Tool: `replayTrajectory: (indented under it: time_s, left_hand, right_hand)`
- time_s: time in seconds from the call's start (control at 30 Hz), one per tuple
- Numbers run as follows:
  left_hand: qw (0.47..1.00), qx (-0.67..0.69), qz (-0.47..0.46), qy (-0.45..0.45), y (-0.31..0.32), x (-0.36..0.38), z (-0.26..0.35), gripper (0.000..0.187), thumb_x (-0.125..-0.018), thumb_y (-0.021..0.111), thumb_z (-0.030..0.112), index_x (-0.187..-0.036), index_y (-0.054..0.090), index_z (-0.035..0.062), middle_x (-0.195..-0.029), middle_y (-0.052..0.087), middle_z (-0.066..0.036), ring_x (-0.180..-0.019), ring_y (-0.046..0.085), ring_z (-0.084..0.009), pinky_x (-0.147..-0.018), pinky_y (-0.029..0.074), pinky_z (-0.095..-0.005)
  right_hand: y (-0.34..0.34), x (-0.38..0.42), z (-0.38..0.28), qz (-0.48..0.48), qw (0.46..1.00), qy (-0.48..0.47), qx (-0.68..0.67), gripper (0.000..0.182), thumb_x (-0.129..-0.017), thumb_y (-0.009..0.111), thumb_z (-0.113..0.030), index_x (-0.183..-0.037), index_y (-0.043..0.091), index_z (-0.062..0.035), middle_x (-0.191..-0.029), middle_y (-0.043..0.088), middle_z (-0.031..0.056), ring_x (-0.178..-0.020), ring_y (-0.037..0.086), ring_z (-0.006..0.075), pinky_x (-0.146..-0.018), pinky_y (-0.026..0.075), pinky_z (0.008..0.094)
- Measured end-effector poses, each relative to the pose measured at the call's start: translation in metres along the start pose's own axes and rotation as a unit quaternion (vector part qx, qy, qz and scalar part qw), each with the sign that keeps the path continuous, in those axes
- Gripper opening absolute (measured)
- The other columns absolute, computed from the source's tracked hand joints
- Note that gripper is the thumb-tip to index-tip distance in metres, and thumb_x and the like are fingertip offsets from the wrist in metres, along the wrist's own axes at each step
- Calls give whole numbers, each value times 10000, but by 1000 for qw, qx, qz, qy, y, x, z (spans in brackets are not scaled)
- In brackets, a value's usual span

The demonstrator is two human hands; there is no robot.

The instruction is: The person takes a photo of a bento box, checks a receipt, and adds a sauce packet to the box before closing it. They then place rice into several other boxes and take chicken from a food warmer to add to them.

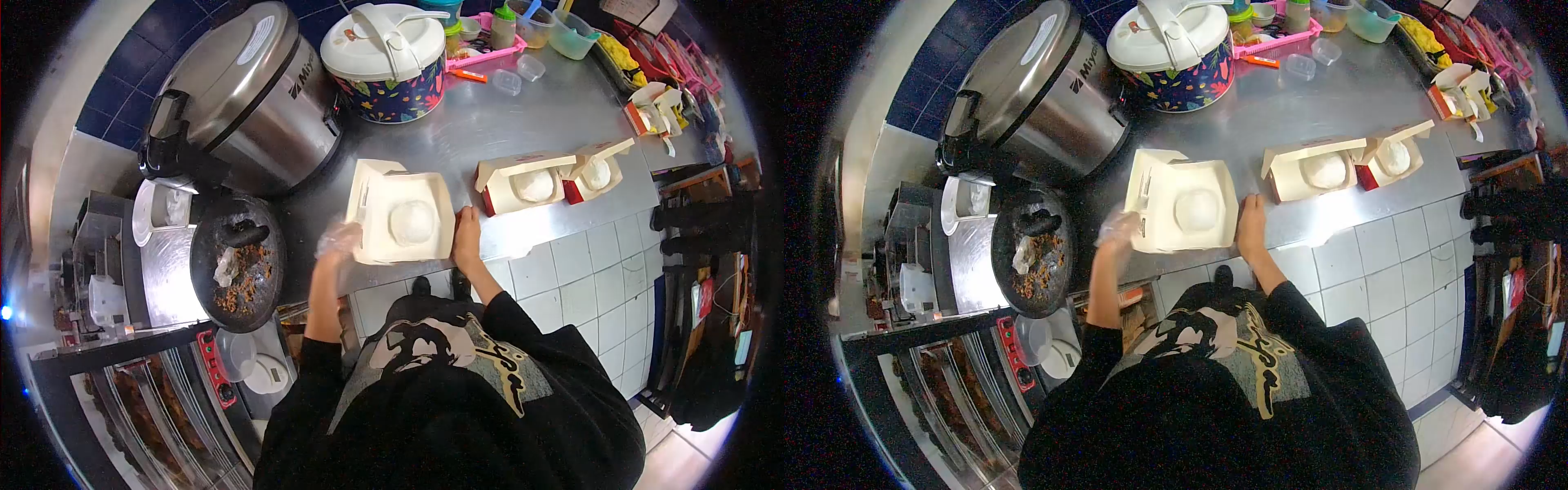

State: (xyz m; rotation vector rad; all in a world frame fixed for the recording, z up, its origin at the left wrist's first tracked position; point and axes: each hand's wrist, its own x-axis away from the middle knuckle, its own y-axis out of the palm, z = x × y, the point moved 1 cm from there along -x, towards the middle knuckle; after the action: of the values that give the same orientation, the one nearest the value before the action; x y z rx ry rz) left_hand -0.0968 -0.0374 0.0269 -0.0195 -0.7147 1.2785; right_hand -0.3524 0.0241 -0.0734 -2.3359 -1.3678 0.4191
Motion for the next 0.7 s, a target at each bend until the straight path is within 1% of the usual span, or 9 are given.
replayTrajectory:
  time_s: [0.03, 0.07, 0.13, 0.3, 0.37, 0.47, 0.5, 0.53, 0.7]
  left_hand:
    - [995, 101, -8, 9, -11, -4, -8, 402, -802, 605, 146, -1168, 540, -7, -981, 652, -148, -839, 633, -185, -746, 505, -311]
    - [995, 100, -11, 10, -23, -9, -15, 402, -802, 605, 146, -1168, 540, -7, -981, 652, -148, -839, 633, -185, -746, 505, -311]
    - [986, -74, 37, 144, -46, -22, -18, 391, -810, 640, 140, -1163, 548, 0, -958, 659, -113, -830, 628, -163, -758, 502, -288]
    - [995, -59, -42, 67, -47, -57, 39, 361, -808, 678, 170, -1122, 595, 12, -968, 661, -81, -827, 609, -151, -763, 467, -278]
    - [986, -86, -82, 116, -42, -65, 58, 318, -809, 676, 169, -1085, 626, 20, -937, 666, -78, -809, 605, -150, -753, 461, -285]
    - [973, -136, -113, 148, -43, -97, 72, 365, -811, 664, 187, -1136, 610, 32, -959, 663, -83, -843, 600, -144, -759, 465, -277]
    - [964, -123, -180, 150, -45, -130, 62, 408, -815, 656, 212, -1181, 590, 44, -986, 666, -90, -864, 607, -147, -753, 470, -264]
    - [946, -246, -102, 184, -42, -189, 25, 417, -801, 661, 196, -1181, 584, 43, -896, 675, -85, -795, 607, -140, -738, 470, -261]
    - [927, -245, -61, 277, 4, -106, 144, 449, -747, 683, 220, -1153, 582, 56, -1118, 614, -165, -1068, 568, -279, -912, 431, -348]
  right_hand:
    - [-2, 0, 6, 6, 998, 38, -45, 67, -834, 415, 25, -892, 448, 27, -938, 467, 238, -843, 499, 422, -717, 419, 462]
    - [-11, 6, 4, 19, 996, -44, 74, 60, -837, 435, 11, -895, 444, 23, -930, 467, 244, -820, 502, 441, -700, 425, 475]
    - [-23, 21, 10, 26, 994, -65, 89, 57, -845, 439, -5, -897, 443, 20, -928, 465, 248, -805, 501, 451, -683, 427, 483]
    - [-42, 58, 3, 75, 992, -40, 95, 30, -860, 458, -1, -838, 447, 17, -829, 447, 228, -751, 472, 432, -630, 396, 486]
    - [-50, 62, 29, 101, 983, -77, 131, 49, -846, 490, 36, -847, 445, 14, -839, 459, 192, -695, 530, 360, -559, 441, 437]
    - [-69, 82, 65, 175, 984, 11, 4, 139, -809, 506, 129, -849, 447, 10, -818, 466, 90, -630, 606, 143, -448, 482, 248]
    - [-78, 95, 68, 178, 984, 15, 9, 139, -809, 506, 129, -849, 447, 10, -818, 466, 90, -630, 606, 143, -448, 482, 248]
    - [-87, 110, 71, 166, 983, 45, -57, 121, -813, 499, 121, -851, 455, 15, -825, 484, 98, -654, 612, 153, -486, 501, 255]
    - [-125, 184, 102, 144, 982, 123, 12, 214, -692, 466, 150, -845, 500, 5, -783, 538, 114, -749, 608, 210, -639, 520, 290]
